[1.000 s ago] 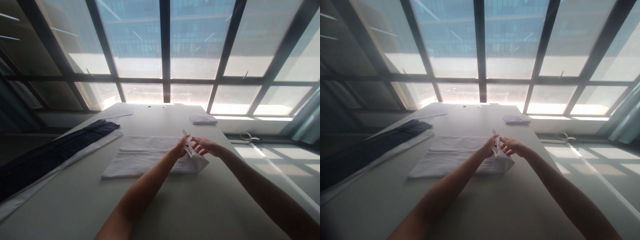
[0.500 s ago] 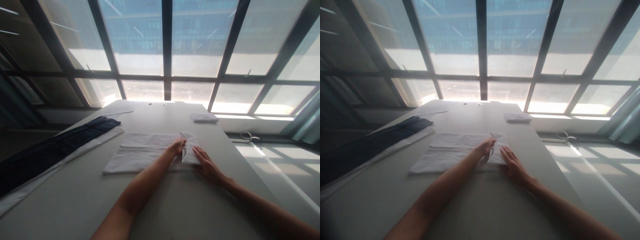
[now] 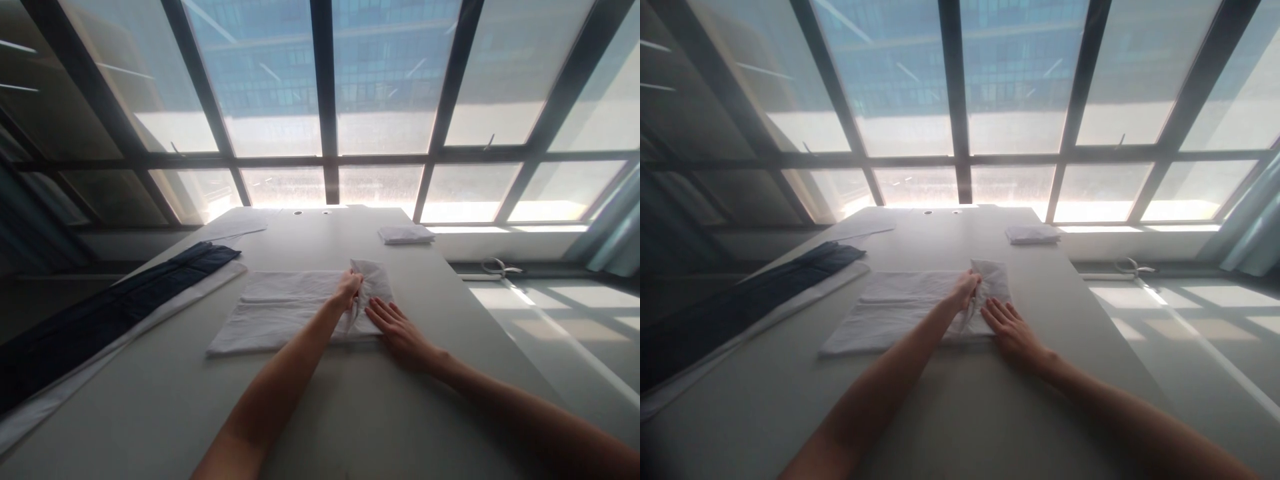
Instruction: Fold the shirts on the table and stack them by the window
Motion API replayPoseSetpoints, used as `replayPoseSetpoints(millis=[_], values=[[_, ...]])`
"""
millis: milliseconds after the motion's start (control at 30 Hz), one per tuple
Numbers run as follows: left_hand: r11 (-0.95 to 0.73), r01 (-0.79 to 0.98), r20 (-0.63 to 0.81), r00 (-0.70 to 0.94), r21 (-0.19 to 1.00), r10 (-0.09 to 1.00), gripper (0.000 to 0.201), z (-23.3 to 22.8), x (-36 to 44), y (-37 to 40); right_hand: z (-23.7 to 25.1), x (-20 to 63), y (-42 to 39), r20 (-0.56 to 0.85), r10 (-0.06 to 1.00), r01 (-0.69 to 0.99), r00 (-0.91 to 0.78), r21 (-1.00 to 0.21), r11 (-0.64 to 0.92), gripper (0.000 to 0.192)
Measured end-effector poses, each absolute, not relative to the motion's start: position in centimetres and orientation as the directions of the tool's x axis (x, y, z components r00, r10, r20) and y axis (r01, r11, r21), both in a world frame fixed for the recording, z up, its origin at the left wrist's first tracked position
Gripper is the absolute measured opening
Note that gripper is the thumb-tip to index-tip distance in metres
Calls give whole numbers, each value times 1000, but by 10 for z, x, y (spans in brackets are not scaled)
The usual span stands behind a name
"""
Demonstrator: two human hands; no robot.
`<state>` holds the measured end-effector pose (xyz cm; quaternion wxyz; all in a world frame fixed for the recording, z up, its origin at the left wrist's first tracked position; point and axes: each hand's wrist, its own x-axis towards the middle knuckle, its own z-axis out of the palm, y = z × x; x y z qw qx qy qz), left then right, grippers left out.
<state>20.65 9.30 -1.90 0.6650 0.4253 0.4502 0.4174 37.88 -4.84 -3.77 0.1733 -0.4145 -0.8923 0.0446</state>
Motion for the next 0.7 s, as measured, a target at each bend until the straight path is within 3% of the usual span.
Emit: replayPoseSetpoints(millis=[100, 200, 233, 300, 367, 467, 533, 633, 700], values=[[165, -16, -164, 65, 986, 984, 33, -15, 207, 88, -35, 379, -48, 251, 755, 721, -606, -227, 655, 68], [37, 239, -25, -54, 970, 998, 63, -9, 209, 79, -35, 379, -48, 237, 752, 717, -616, -227, 659, 65], [-32, 388, 69, -80, 921, 994, 73, -7, 210, 75, -35, 378, -48, 238, 749, 714, -619, -227, 662, 65], [-208, 686, 307, -23, 697, 952, 83, -3, 213, 67, -35, 377, -48, 249, 745, 708, -619, -235, 666, 64], [-423, 802, 437, 229, 421, 870, 77, -1, 218, 60, -33, 377, -48, 268, 740, 693, -617, -261, 672, 64], [-667, 715, 305, 600, 209, 739, 56, -4, 225, 54, -27, 382, -47, 285, 701, 596, -654, -377, 709, 60], [-686, 706, 205, 655, 176, 727, 51, -10, 227, 52, -23, 391, -41, 299, 719, 518, -627, -530, 672, 45], [-642, 753, 180, 618, 147, 765, 54, -17, 227, 51, -23, 406, -17, 365, 875, 465, -318, -744, 480, 44], [-631, 764, 188, 606, 133, 773, 55, -20, 226, 51, -25, 412, 11, 406, 910, 444, -85, -802, 399, 42]])
